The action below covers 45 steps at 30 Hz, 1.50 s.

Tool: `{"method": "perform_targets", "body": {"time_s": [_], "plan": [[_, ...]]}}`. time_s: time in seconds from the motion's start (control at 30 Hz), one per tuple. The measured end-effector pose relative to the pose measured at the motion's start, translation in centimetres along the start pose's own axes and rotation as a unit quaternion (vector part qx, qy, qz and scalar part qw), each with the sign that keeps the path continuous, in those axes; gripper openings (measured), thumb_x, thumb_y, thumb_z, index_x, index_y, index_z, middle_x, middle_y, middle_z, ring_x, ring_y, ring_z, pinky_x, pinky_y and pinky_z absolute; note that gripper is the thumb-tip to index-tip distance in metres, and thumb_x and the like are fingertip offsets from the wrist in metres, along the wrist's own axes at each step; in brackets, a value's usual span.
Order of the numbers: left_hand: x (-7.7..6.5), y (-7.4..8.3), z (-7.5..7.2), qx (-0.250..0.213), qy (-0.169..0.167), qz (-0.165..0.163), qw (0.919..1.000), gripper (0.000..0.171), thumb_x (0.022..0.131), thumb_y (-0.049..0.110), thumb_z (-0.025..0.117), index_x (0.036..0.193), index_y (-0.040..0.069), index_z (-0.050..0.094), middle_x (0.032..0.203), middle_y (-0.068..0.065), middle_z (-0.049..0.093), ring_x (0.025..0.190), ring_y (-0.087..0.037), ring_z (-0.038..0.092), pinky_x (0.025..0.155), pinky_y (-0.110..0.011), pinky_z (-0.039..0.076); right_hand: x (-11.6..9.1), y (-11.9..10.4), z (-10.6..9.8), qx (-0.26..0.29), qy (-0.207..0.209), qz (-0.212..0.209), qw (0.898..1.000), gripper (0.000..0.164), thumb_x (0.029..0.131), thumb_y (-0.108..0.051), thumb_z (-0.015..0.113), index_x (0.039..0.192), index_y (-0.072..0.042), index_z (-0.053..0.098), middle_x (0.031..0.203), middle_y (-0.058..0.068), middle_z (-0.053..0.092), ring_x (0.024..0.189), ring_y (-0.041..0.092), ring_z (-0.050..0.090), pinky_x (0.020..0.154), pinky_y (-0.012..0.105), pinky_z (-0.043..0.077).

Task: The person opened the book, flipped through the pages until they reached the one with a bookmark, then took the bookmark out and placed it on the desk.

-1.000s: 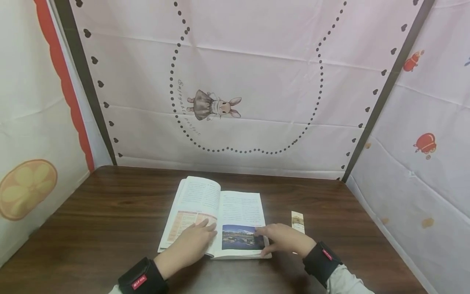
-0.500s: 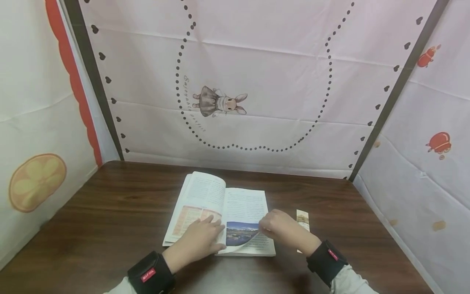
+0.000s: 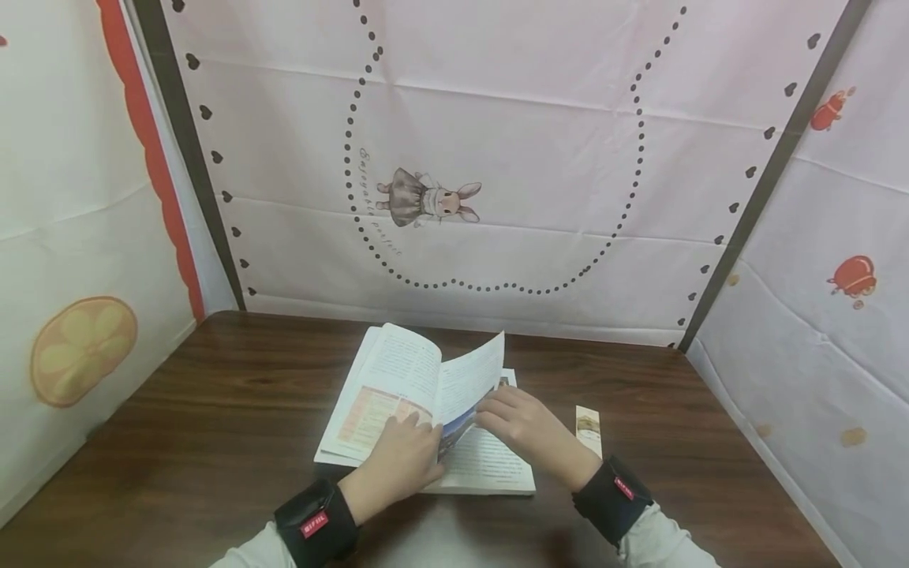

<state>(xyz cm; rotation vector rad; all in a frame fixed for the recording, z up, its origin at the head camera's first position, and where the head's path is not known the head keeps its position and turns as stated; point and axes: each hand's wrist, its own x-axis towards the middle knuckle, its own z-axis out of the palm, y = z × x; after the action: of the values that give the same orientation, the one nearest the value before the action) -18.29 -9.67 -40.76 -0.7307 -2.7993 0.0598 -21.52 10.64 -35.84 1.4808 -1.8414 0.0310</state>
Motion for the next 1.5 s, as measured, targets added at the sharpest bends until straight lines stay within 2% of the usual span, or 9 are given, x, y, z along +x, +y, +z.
{"method": "perform_targets", "body": {"time_s": [0.2,0.37,0.47,0.6,0.73,0.9,1.1,1.23,1.5], "plan": [[0.1,0.0,-0.3,-0.073,0.055,-0.025,0.9955,0.021,0.082,0.022,0.056,0.067,0.008,0.062,0.051,0.002,0.052,0.048,-0.009,0.041,0.042,-0.023,0.038,-0.6,0.0,0.3,0.019,0.001,0.057,0.998,0.019,0.069,-0.009,0.071,0.087,-0.009,0.066,0.091,0.002,0.071,0.093,0.014,0.059,0.086,0.027,0.051],[-0.1,-0.8,-1.3,-0.165,0.144,-0.098,0.9708,0.029,0.084,0.016,0.055,0.056,0.012,0.052,0.044,0.007,0.040,0.040,-0.005,0.032,0.036,-0.019,0.028,-2.6,0.0,0.5,0.064,-0.059,0.157,0.984,0.018,0.071,-0.012,0.072,0.087,-0.008,0.066,0.084,0.003,0.071,0.085,0.014,0.061,0.076,0.029,0.055],[-0.3,-1.3,-1.5,-0.163,0.189,-0.114,0.9615,0.023,0.077,0.010,0.060,0.055,0.009,0.053,0.045,0.006,0.041,0.041,-0.006,0.032,0.037,-0.019,0.027,-3.9,-0.1,0.7,0.111,-0.188,0.214,0.952,0.030,0.072,-0.019,0.071,0.097,-0.003,0.065,0.093,0.009,0.070,0.087,0.019,0.061,0.077,0.035,0.055],[-0.6,-1.8,-1.0,-0.114,0.219,-0.104,0.9633,0.008,0.066,0.004,0.065,0.061,0.003,0.058,0.059,-0.002,0.050,0.055,-0.014,0.042,0.045,-0.025,0.040,-5.3,-0.4,1.0,0.170,-0.344,0.270,0.883,0.059,0.070,-0.033,0.070,0.115,0.002,0.056,0.115,0.020,0.063,0.101,0.027,0.057,0.087,0.041,0.051],[-0.8,-2.4,-0.4,-0.049,0.223,-0.082,0.9702,0.025,0.062,0.003,0.072,0.085,0.001,0.063,0.098,-0.021,0.058,0.100,-0.037,0.049,0.073,-0.050,0.052,-5.8,-0.8,1.5,0.179,-0.371,0.278,0.868,0.065,0.062,-0.040,0.073,0.109,0.004,0.059,0.104,0.018,0.068,0.088,0.022,0.060,0.079,0.038,0.053],[-0.9,-3.1,0.3,0.028,0.178,-0.031,0.9832,0.050,0.065,0.001,0.071,0.111,0.015,0.058,0.140,-0.021,0.036,0.131,-0.045,0.011,0.092,-0.076,0.025,-5.5,-0.8,1.9,0.163,-0.369,0.265,0.876,0.052,0.058,-0.042,0.076,0.092,-0.005,0.064,0.088,0.010,0.070,0.070,0.014,0.055,0.069,0.034,0.052],[-1.2,-2.9,0.2,0.040,0.017,0.115,0.9925,0.053,0.071,0.003,0.065,0.119,0.025,0.058,0.140,-0.009,0.043,0.130,-0.033,0.025,0.099,-0.063,0.032,-5.3,-0.8,1.8,0.173,-0.381,0.284,0.863,0.072,0.058,-0.040,0.078,0.111,0.005,0.057,0.090,0.014,0.068,0.074,0.016,0.056,0.071,0.034,0.053],[-1.6,-2.3,-0.3,-0.025,-0.075,0.090,0.9928,0.040,0.079,0.006,0.058,0.118,0.013,0.058,0.132,-0.012,0.052,0.124,-0.032,0.037,0.095,-0.057,0.041,-5.4,-0.9,1.8,0.184,-0.384,0.295,0.855,0.076,0.061,-0.039,0.077,0.116,0.007,0.053,0.096,0.017,0.067,0.079,0.020,0.058,0.075,0.037,0.053],[-1.8,-2.2,-0.5,-0.130,-0.083,0.028,0.9876,0.047,0.081,0.028,0.061,0.118,-0.001,0.055,0.125,-0.021,0.055,0.114,-0.037,0.047,0.094,-0.052,0.044,-5.5,-0.7,1.6,0.218,-0.384,0.308,0.843,0.068,0.066,-0.037,0.074,0.118,0.002,0.054,0.110,0.019,0.064,0.089,0.022,0.058,0.081,0.040,0.052]]}}
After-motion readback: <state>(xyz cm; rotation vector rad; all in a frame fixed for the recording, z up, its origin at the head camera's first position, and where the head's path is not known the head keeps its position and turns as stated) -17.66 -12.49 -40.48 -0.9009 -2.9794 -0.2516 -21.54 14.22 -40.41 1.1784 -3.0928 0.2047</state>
